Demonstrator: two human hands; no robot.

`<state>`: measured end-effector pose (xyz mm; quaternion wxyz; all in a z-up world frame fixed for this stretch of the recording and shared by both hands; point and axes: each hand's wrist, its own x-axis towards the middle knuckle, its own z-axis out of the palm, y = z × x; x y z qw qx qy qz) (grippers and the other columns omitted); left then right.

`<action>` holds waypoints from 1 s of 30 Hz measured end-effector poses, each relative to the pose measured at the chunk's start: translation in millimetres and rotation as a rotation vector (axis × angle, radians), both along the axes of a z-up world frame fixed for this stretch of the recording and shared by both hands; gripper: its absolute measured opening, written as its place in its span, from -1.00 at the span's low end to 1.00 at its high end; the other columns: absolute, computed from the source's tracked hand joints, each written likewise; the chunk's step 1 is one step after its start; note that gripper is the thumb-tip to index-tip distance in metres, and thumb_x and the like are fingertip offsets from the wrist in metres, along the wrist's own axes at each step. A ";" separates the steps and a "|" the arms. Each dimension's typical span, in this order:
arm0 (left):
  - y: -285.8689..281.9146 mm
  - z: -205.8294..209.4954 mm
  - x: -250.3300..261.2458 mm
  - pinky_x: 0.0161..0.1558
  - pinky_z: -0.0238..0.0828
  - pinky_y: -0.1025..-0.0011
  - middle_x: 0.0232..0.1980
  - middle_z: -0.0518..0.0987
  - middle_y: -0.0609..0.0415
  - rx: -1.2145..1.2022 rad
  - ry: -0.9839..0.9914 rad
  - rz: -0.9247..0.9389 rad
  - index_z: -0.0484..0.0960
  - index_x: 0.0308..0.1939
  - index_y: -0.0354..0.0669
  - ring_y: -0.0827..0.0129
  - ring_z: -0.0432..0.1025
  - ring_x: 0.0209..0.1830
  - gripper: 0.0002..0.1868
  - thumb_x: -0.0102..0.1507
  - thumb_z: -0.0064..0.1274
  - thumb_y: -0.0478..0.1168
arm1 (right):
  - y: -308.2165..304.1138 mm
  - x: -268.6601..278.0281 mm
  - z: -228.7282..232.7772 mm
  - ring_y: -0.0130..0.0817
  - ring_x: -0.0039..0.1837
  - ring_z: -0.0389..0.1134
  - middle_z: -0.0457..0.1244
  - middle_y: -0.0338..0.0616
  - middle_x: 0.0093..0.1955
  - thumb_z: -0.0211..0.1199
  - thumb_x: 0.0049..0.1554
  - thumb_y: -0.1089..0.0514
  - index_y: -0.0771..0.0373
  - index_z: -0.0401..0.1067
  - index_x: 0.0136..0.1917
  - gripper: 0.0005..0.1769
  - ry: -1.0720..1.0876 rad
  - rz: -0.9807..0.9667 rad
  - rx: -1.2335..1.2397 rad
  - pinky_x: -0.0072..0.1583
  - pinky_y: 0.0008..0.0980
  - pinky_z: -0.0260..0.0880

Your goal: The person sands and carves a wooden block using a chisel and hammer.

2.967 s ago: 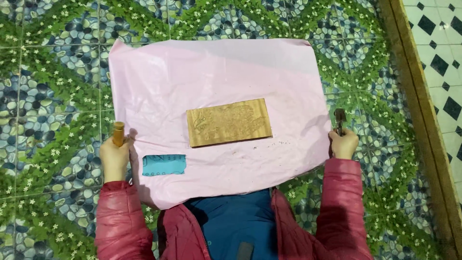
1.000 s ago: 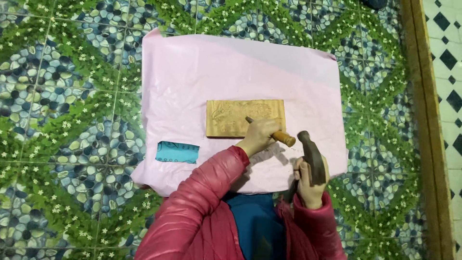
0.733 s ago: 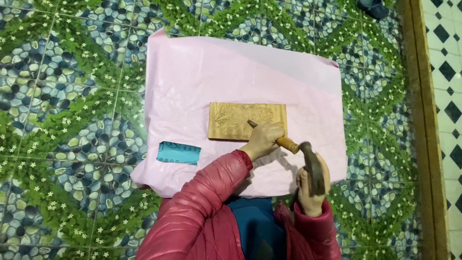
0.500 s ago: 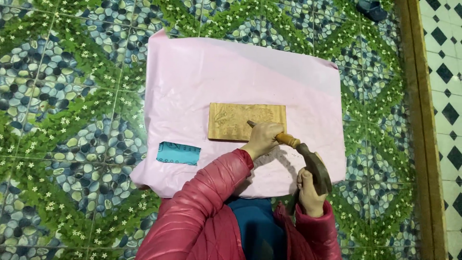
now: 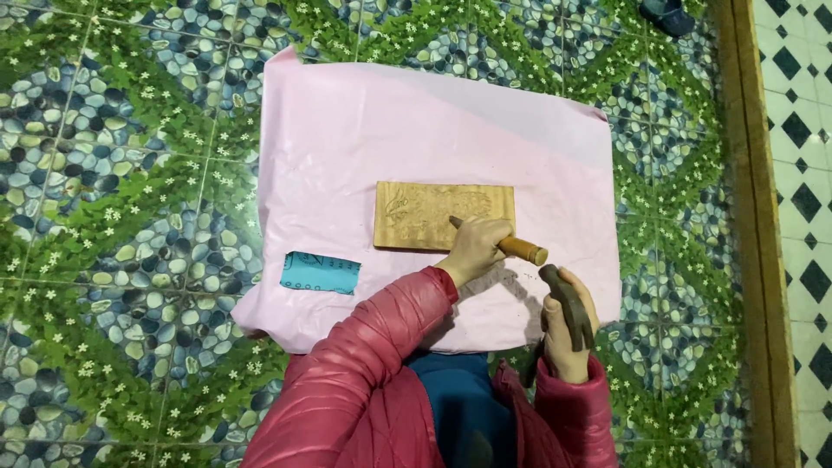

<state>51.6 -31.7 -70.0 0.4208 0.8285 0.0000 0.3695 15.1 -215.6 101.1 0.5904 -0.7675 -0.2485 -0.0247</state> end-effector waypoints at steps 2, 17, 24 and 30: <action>-2.2 -10.2 2.9 -0.29 0.37 0.26 -0.39 0.44 0.21 0.005 0.003 0.000 0.44 -0.36 0.16 0.21 0.52 -0.30 -0.71 0.24 0.04 0.18 | -13.7 7.6 -23.4 -0.48 -0.35 0.20 0.20 -0.12 -0.40 0.34 0.16 -0.07 0.43 0.36 0.32 -0.36 -0.040 -0.026 0.023 -0.23 -0.53 0.22; -5.9 -20.9 7.0 -0.33 0.40 0.23 -0.42 0.47 0.19 0.019 -0.009 -0.034 0.46 -0.41 0.18 0.17 0.53 -0.31 -0.76 0.22 0.10 0.11 | -4.0 26.8 -8.1 -0.54 -0.51 0.14 0.13 -0.21 -0.54 0.27 0.21 0.01 0.50 0.28 0.27 -0.44 -0.037 0.109 0.093 -0.39 -0.61 0.10; -1.8 57.3 -19.8 -0.36 0.40 0.31 -0.52 0.48 0.26 0.034 -0.042 -0.018 0.44 -0.54 0.24 0.26 0.53 -0.42 -0.82 0.10 0.12 -0.02 | -14.6 27.5 -19.1 -0.56 -0.52 0.13 0.13 -0.22 -0.56 0.30 0.19 -0.07 0.51 0.29 0.24 -0.38 -0.075 0.029 0.214 -0.37 -0.67 0.10; -3.6 28.2 -6.3 -0.35 0.45 0.28 -0.51 0.54 0.30 0.020 -0.022 0.026 0.50 -0.50 0.29 0.25 0.55 -0.41 -0.86 0.09 0.15 0.00 | -11.1 29.1 -28.7 -0.54 -0.53 0.15 0.12 -0.18 -0.58 0.34 0.16 -0.04 0.52 0.34 0.18 -0.42 -0.014 0.071 0.184 -0.41 -0.63 0.10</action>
